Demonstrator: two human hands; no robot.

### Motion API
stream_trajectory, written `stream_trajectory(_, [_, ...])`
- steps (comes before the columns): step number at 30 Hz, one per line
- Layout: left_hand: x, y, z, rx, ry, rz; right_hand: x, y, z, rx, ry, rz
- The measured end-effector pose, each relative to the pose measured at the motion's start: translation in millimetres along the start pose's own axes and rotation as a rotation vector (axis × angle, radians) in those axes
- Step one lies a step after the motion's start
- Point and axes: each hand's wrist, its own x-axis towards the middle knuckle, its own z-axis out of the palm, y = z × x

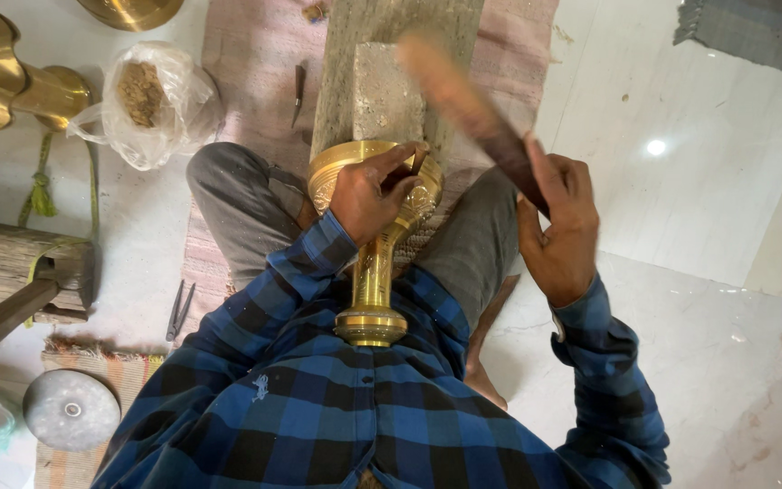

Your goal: The person sits on the floor holding a brass vase between their legs and decorates its flared rim by hammering a small punch against the metal with a wooden mallet, working around the rim section by section.

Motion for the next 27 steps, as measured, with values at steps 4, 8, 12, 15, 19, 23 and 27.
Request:
stream_trajectory(4, [0.3,-1.6,1.1,0.084,-0.037,-0.012,-0.9,1.5,-1.8,-0.518,-0.101,-0.156])
stream_trajectory(8, [1.0,-1.5,1.6,0.015,-0.025,0.017,-7.8,8.3,8.3,-0.216,-0.073,0.002])
stream_trajectory(12, [-1.2,1.6,0.3,0.046,-0.073,-0.015,-13.8,14.4,13.2,-0.323,-0.049,-0.051])
stream_trajectory(15, [-3.0,5.6,-1.3,0.000,-0.063,0.021,-17.1,13.0,13.0,-0.046,-0.006,0.017])
stream_trajectory(19, [-2.0,10.5,-2.2,-0.018,-0.029,0.050,-19.1,9.4,9.6,-0.128,0.025,-0.003])
stream_trajectory(23, [-3.6,13.0,-3.0,-0.028,-0.013,0.070,-21.8,7.5,13.5,-0.050,0.034,0.028])
stream_trajectory(27, [-2.6,11.8,-2.5,0.004,-0.009,0.078,-23.8,7.9,16.1,-0.103,0.021,0.037])
